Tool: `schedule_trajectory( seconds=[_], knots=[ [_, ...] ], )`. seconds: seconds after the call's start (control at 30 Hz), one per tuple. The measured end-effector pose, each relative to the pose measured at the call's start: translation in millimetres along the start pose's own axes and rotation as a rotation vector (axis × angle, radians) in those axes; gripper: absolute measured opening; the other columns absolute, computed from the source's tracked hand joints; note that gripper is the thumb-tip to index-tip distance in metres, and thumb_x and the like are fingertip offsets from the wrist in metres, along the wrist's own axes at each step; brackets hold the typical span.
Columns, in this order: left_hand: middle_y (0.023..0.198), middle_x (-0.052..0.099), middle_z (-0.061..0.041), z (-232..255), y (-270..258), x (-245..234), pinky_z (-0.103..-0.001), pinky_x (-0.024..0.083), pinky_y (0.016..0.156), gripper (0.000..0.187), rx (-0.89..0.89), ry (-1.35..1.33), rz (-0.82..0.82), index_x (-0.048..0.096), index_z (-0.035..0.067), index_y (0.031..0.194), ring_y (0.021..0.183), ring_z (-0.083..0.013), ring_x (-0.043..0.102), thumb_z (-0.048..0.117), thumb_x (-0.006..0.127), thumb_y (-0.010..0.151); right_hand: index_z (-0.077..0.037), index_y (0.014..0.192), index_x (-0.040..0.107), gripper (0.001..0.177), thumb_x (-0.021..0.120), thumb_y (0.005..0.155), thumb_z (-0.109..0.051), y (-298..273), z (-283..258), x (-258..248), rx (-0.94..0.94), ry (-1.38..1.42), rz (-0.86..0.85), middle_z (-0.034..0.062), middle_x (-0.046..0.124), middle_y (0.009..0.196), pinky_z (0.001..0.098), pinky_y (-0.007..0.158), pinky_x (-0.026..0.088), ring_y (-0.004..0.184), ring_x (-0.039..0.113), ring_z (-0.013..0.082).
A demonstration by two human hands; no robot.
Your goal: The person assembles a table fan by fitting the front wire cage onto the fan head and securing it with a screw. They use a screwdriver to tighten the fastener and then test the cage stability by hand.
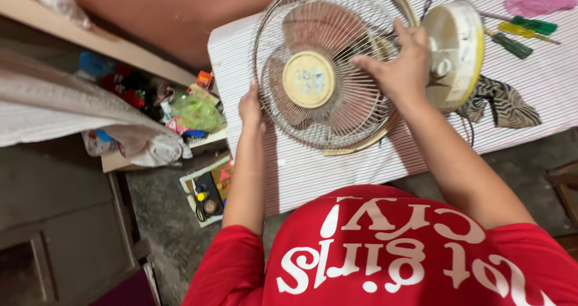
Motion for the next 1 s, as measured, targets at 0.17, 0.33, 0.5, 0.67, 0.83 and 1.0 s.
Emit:
schedule_trajectory(
  seconds=[0.17, 0.33, 0.5, 0.67, 0.83, 1.0],
  knots=[
    [0.074, 0.052, -0.004, -7, -1, 23, -0.039, 0.044, 0.062, 0.052, 0.141, 0.053, 0.043, 0.065, -0.002, 0.083, 0.068, -0.0173, 0.044, 0.047, 0.063, 0.101, 0.008, 0.150, 0.054, 0.107, 0.101, 0.074, -0.053, -2, 17, 6, -0.111, 0.098, 0.077, 0.0187, 0.052, 0.140, 0.0427, 0.115, 0.044, 0.132, 0.054, 0.0332],
    [0.079, 0.061, -0.008, -11, 0, 23, -0.039, 0.048, 0.066, 0.059, 0.056, 0.012, 0.068, 0.068, -0.008, 0.088, 0.070, -0.0188, 0.052, 0.049, 0.060, 0.102, 0.009, 0.149, 0.055, 0.105, 0.104, 0.078, -0.050, 3, 28, 11, -0.149, 0.124, 0.096, 0.0210, 0.051, 0.148, 0.0416, 0.118, 0.044, 0.138, 0.054, 0.0345],
    [0.088, 0.071, -0.011, -9, -3, 15, -0.038, 0.054, 0.070, 0.052, -0.055, -0.234, 0.043, 0.070, -0.007, 0.095, 0.075, -0.0217, 0.063, 0.043, 0.059, 0.100, 0.011, 0.148, 0.054, 0.098, 0.103, 0.080, -0.041, 4, 26, 10, -0.247, 0.184, 0.110, 0.0238, 0.059, 0.146, 0.0422, 0.118, 0.045, 0.136, 0.059, 0.0341],
    [0.092, 0.073, -0.013, -7, -1, 10, -0.039, 0.057, 0.070, 0.047, -0.128, -0.312, 0.050, 0.069, -0.005, 0.099, 0.075, -0.0233, 0.067, 0.041, 0.062, 0.097, 0.008, 0.151, 0.052, 0.093, 0.094, 0.090, -0.048, 5, 20, 10, -0.173, 0.131, 0.069, 0.0269, 0.065, 0.142, 0.0402, 0.117, 0.047, 0.134, 0.065, 0.0348],
    [0.089, 0.064, -0.015, -4, -3, 7, -0.039, 0.048, 0.066, 0.071, 0.008, 0.041, -0.034, 0.067, -0.014, 0.098, 0.072, -0.0211, 0.055, 0.057, 0.070, 0.095, 0.009, 0.153, 0.046, 0.095, 0.087, 0.095, -0.054, 3, 18, 6, -0.148, -0.041, 0.032, 0.0323, 0.057, 0.144, 0.0421, 0.113, 0.042, 0.130, 0.059, 0.0410],
    [0.094, 0.065, -0.014, 12, 5, 14, -0.040, 0.050, 0.072, 0.083, 0.029, 0.339, -0.111, 0.066, -0.013, 0.111, 0.081, -0.0221, 0.058, 0.064, 0.075, 0.082, 0.009, 0.156, 0.042, 0.087, 0.080, 0.101, -0.047, 4, 28, -4, -0.267, 0.166, -0.052, 0.0315, 0.045, 0.157, 0.0399, 0.124, 0.033, 0.150, 0.044, 0.0377]
  ],
)
Point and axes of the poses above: each hand's wrist, its own y-axis towards the middle knuckle, its own x-axis out of the palm, z = x × y, the point moved 1 cm from there along y, towards the middle knuckle
